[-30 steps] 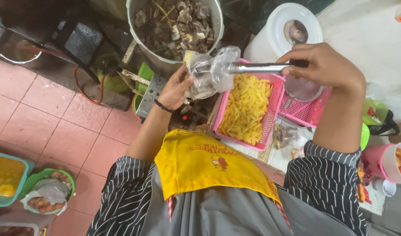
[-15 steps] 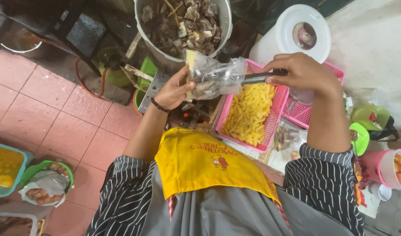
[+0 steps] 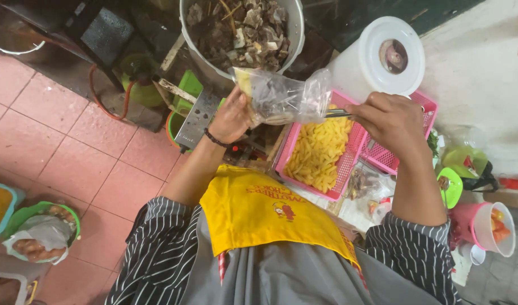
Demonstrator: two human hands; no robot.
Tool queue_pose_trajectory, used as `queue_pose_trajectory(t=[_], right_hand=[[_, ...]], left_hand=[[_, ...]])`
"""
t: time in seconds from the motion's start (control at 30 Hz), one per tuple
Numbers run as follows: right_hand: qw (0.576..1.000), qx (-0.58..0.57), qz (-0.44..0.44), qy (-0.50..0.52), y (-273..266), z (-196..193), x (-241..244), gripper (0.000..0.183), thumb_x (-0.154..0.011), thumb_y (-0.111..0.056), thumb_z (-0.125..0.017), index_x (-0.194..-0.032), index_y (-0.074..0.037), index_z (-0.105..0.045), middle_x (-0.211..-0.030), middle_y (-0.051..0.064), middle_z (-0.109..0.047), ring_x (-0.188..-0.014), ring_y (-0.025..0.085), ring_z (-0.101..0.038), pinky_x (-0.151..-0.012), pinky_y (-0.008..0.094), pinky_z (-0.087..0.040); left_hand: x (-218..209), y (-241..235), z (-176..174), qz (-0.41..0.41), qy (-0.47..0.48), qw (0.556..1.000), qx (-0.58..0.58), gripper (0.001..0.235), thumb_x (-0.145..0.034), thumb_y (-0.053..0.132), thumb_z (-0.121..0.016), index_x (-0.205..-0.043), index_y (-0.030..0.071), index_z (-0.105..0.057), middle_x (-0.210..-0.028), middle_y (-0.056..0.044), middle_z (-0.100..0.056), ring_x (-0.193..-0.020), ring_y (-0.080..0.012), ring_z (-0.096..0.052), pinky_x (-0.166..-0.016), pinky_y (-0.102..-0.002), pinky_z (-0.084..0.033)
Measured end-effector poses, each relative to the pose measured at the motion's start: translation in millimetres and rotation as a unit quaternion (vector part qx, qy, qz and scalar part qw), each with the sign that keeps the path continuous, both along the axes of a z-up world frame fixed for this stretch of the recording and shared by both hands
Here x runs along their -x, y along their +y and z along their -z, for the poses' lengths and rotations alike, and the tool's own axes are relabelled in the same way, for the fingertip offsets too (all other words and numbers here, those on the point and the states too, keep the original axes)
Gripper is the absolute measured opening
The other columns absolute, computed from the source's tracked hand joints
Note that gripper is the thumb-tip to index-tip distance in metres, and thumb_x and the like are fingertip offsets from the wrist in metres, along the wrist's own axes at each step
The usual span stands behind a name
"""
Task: Packaging cooked meat and soup ingredients from a large pot into small plastic bags using tongs and spoons.
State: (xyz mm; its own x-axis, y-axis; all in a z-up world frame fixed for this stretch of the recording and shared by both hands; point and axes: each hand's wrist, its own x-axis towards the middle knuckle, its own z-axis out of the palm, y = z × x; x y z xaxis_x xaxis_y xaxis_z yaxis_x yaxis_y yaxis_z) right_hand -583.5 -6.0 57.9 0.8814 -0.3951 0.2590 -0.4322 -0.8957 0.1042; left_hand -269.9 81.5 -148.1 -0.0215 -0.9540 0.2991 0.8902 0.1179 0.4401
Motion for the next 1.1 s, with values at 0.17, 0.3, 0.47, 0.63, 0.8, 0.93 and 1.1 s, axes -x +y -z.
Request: queue_pose_trajectory(t=[0.17,0.3,0.47,0.63,0.8,0.93,1.1], right_hand=[[0.995,0.062,0.009,-0.077,8,3,14,0.017,-0.09,-0.013,-0.088,-0.103,-0.02,-0.08,-0.081,-0.001,-0.059,-0.074,0.02,-0.063,-0.062,0.037,-0.047],[0.982,-0.095,0.053,-0.155,4,9,22,0.028,-0.086,-0.008,-0.086,-0.112,-0.011,-0.077,-0.092,0.006,-0.064,-0.079,0.019,-0.064,-0.068,0.032,-0.049],[0.923,-0.305,0.107,-0.21,-20,49,34,0.021,-0.089,0.002,-0.078,-0.108,0.0,-0.072,-0.09,0.007,-0.067,-0.075,0.009,-0.063,-0.065,0.025,-0.048],[0.801,-0.511,0.135,-0.281,-36,76,40,0.011,-0.095,-0.001,-0.072,-0.106,0.002,-0.068,-0.08,0.0,-0.066,-0.069,0.005,-0.06,-0.061,0.022,-0.049],[0.868,-0.435,0.161,-0.181,-20,29,16,0.014,-0.093,-0.004,-0.075,-0.106,-0.002,-0.071,-0.078,0.002,-0.065,-0.068,0.007,-0.058,-0.06,0.025,-0.047],[0.957,-0.273,0.085,-0.053,-5,-3,-8,0.025,-0.085,-0.017,-0.08,-0.108,-0.012,-0.072,-0.087,0.005,-0.068,-0.072,0.016,-0.066,-0.065,0.033,-0.051],[0.982,-0.146,0.112,0.052,29,-33,-18,0.031,-0.089,-0.035,-0.075,-0.116,-0.02,-0.074,-0.096,0.007,-0.068,-0.08,0.029,-0.068,-0.065,0.043,-0.051]], left_hand=[[4,-1,-8,-0.015,-0.022,1.0,0.007,0.075,-0.109,0.035,-0.061,-0.169,0.008,-0.026,-0.16,-0.01,-0.049,-0.135,-0.0226,-0.057,-0.095,-0.038,-0.051],[8,-10,21,0.032,0.04,0.998,-0.026,0.062,-0.111,0.041,-0.049,-0.16,0.007,-0.032,-0.154,-0.013,-0.051,-0.139,-0.0319,-0.055,-0.117,-0.054,-0.049],[9,-11,21,0.054,0.093,0.993,-0.05,0.057,-0.112,0.046,-0.041,-0.156,0.009,-0.038,-0.149,-0.017,-0.055,-0.135,-0.0397,-0.055,-0.115,-0.061,-0.045],[5,-11,23,0.037,0.124,0.99,-0.058,0.056,-0.111,0.044,-0.04,-0.154,0.009,-0.04,-0.149,-0.016,-0.055,-0.136,-0.0372,-0.056,-0.117,-0.059,-0.042],[-1,-12,33,-0.005,0.061,0.995,-0.074,0.055,-0.113,0.042,-0.042,-0.154,0.006,-0.044,-0.149,-0.014,-0.057,-0.135,-0.0312,-0.058,-0.118,-0.05,-0.045],[6,-19,62,0.032,0.035,0.994,-0.104,0.05,-0.118,0.042,-0.045,-0.15,0.004,-0.05,-0.143,-0.014,-0.06,-0.13,-0.0302,-0.06,-0.115,-0.052,-0.048],[39,-15,64,0.141,0.136,0.969,-0.147,0.053,-0.109,0.047,-0.045,-0.149,0.011,-0.05,-0.144,-0.012,-0.059,-0.131,-0.0307,-0.058,-0.113,-0.051,-0.046]])
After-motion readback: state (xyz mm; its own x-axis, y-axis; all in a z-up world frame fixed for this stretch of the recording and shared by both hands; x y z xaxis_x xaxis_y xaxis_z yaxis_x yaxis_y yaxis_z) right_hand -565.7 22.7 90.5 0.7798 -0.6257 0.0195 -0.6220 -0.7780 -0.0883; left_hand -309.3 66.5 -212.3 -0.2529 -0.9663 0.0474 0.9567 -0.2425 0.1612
